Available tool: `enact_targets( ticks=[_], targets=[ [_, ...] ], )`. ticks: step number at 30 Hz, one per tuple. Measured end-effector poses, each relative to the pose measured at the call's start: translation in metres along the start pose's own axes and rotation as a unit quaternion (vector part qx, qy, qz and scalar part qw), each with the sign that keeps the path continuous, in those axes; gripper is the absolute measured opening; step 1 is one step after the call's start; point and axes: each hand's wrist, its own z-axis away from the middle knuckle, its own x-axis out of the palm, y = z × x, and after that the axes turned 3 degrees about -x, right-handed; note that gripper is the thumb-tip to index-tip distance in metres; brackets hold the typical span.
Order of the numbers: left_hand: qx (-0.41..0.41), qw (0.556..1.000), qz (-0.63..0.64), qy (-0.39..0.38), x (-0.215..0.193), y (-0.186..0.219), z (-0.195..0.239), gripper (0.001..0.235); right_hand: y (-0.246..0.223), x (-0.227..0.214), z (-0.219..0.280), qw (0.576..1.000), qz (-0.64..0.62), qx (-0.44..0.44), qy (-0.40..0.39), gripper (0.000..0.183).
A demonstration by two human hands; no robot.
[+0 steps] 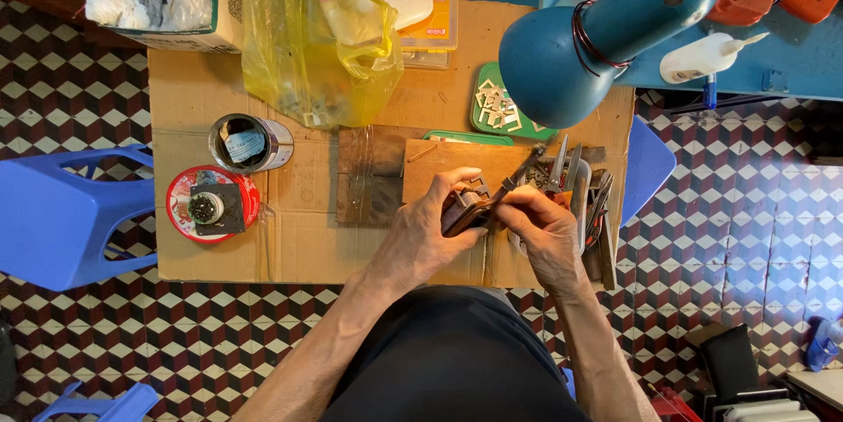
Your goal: The person assembles small electronic components on a workbench. They use pliers and a utility knife to manipulate and trim parts, then insert them into a small device. The person repeatedly handles and adjusts the components under a desk lamp.
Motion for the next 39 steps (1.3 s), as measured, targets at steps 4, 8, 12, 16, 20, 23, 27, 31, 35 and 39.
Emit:
enact_targets(
  ticks=[4,8,12,16,20,23,27,31,35,39],
  targets=[
    [0.015,0.996,0.087,-0.014,-0.001,-0.001,-0.001,0.062,-0.015,0.001,-0.004,0.989,0.141,0.011,-0.033,0.017],
    [-0.052,0.991,0.119,-0.032,-0.002,-0.007,-0.002,0.056,-0.029,0.006,-0.008,0.982,0.180,0.052,-0.039,0.019],
    [-0.071,0.980,0.179,-0.051,0.003,-0.022,-0.001,0.052,-0.038,0.010,-0.007,0.976,0.198,0.071,-0.058,0.022],
    [-0.092,0.965,0.239,-0.058,0.010,-0.038,0.001,0.050,-0.038,0.015,-0.008,0.974,0.207,0.066,-0.062,0.022],
    [-0.085,0.940,0.322,-0.076,0.012,-0.051,0.000,0.051,-0.038,0.020,-0.003,0.977,0.198,0.055,-0.049,0.024],
    [-0.102,0.923,0.359,-0.096,0.009,-0.055,0.000,0.052,-0.042,0.022,0.002,0.976,0.211,0.032,-0.046,0.024],
    [-0.134,0.901,0.398,-0.112,0.003,-0.055,0.002,0.053,-0.049,0.028,0.004,0.968,0.244,0.039,-0.040,0.024],
    [-0.147,0.888,0.423,-0.103,-0.002,-0.057,0.009,0.052,-0.052,0.031,0.005,0.977,0.208,0.025,-0.049,0.026],
    [-0.148,0.859,0.477,-0.113,-0.004,-0.064,0.013,0.053,-0.050,0.035,0.005,0.986,0.148,0.001,-0.073,0.027],
    [-0.133,0.838,0.515,-0.121,-0.004,-0.073,0.018,0.054,-0.047,0.038,0.004,0.987,0.130,0.015,-0.089,0.029]
  ],
)
